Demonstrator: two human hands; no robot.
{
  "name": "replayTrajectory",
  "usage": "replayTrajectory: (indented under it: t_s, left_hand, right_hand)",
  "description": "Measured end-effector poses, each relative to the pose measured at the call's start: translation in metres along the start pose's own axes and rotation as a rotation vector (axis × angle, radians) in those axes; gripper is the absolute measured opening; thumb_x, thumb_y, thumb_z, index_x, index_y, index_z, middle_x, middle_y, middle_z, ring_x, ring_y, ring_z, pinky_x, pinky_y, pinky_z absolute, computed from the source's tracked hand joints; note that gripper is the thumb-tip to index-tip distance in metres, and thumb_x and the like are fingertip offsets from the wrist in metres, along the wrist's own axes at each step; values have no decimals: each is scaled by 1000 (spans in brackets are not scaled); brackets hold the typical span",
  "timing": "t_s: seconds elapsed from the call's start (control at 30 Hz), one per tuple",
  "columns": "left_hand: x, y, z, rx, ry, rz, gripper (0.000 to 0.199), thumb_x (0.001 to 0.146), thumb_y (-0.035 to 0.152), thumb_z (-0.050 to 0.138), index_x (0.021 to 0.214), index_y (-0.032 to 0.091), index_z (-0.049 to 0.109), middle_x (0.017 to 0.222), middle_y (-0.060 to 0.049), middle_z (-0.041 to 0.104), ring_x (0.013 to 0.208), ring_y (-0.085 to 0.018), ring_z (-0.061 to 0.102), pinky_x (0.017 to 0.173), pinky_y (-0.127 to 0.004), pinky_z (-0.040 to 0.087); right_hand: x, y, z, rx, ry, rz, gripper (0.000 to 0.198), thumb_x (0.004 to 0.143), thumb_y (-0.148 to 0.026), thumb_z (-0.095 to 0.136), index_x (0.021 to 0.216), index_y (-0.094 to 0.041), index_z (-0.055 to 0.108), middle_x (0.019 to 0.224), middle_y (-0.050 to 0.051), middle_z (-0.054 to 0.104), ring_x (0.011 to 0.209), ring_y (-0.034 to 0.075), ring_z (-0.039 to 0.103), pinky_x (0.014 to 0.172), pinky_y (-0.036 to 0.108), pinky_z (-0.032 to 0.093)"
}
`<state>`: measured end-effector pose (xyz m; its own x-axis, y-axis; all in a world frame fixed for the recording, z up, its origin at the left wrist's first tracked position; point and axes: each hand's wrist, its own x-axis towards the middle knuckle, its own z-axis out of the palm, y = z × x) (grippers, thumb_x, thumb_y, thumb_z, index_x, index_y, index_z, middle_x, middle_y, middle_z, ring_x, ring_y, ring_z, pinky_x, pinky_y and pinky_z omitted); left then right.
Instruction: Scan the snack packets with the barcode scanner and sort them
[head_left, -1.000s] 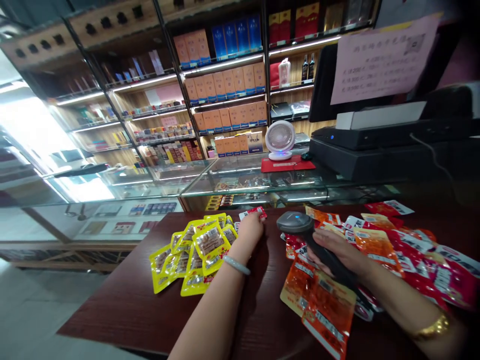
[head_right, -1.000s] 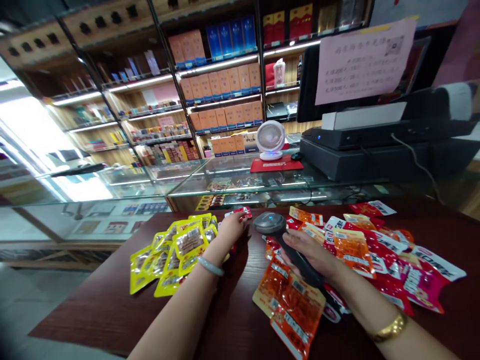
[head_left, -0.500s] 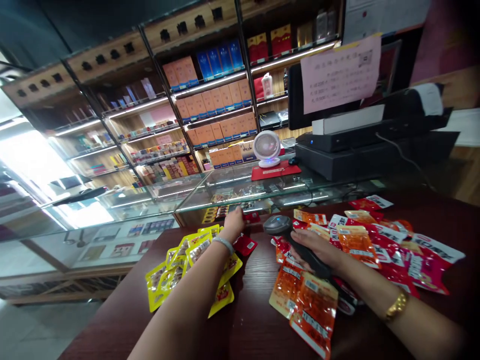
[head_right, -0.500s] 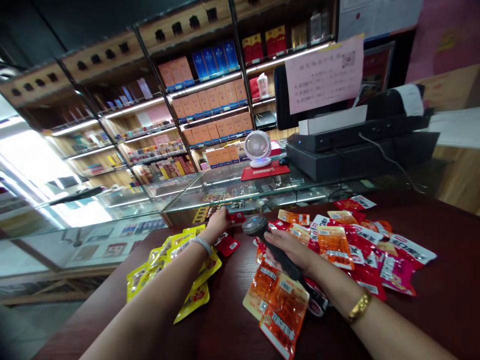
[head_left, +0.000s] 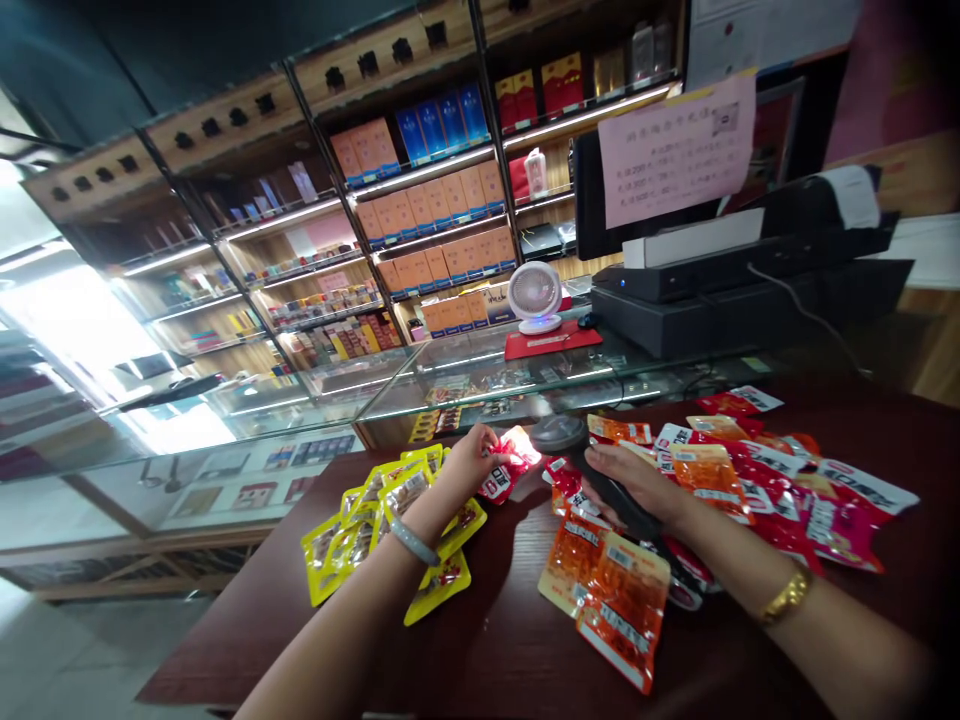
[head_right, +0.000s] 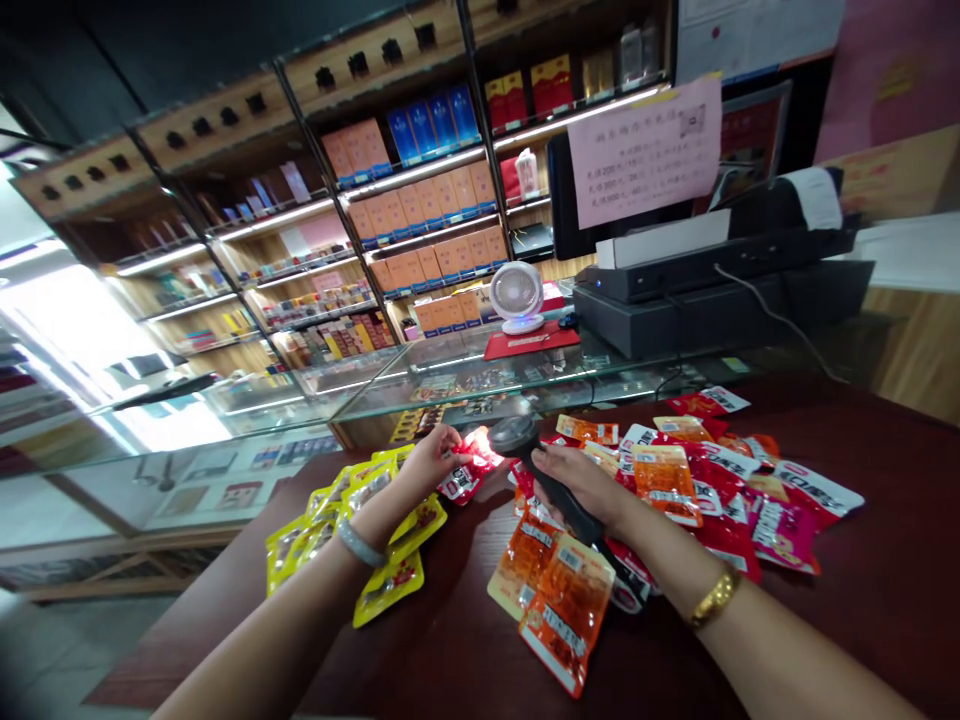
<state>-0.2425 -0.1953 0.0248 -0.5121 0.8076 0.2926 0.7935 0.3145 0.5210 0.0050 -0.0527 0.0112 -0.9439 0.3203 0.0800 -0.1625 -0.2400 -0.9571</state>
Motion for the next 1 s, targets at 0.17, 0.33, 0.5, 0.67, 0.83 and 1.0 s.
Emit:
replayTrajectory:
  t_s: [0.17,0.33,0.5,0.67,0.83,1.0]
  left_hand:
    - [-5,4,7,-145,-26,-78,31,74,29,75,96,19,56,92,-1,69,81,-14,63,71,-24,47]
    - [10,18,11,-412,-207,-55,41,90,25,58,129,16,49,105,-10,72,96,-16,68,82,-27,51]
    - [18,-2,-8,385,-292,56,53,72,20,76,123,22,61,123,-13,66,121,-28,57,103,-37,42]
    - [17,-19,-13,540,-409,39,62,50,28,90,105,21,65,124,-13,63,122,-31,54,104,-35,40]
    - [28,-19,-9,459,-311,-3,39,71,31,76,104,19,59,107,-9,68,99,-24,64,84,-30,48]
    - [36,-18,-11,347,-242,24,37,77,34,70,107,19,56,102,-4,68,91,-19,64,76,-25,47]
  right_hand:
    - [0,4,0,10,-11,0,45,83,-63,64,76,-20,49,52,-4,62,30,8,50,28,16,37]
    - [-2,-1,1,25,-11,10,45,80,-63,66,76,-20,52,50,-4,61,29,9,49,26,16,35]
    - [-4,-5,3,58,-21,11,43,80,-61,67,84,-20,56,52,-5,61,30,8,49,28,16,39]
    - [-3,-3,1,65,-45,9,43,80,-61,68,84,-19,56,51,-4,61,31,8,49,29,17,41]
    - [-3,-2,-1,55,-55,11,43,82,-61,65,81,-19,56,51,-4,61,30,8,49,29,17,40]
    - [-2,-1,-2,43,-61,22,45,83,-61,64,76,-18,54,51,-3,62,30,8,50,29,16,41]
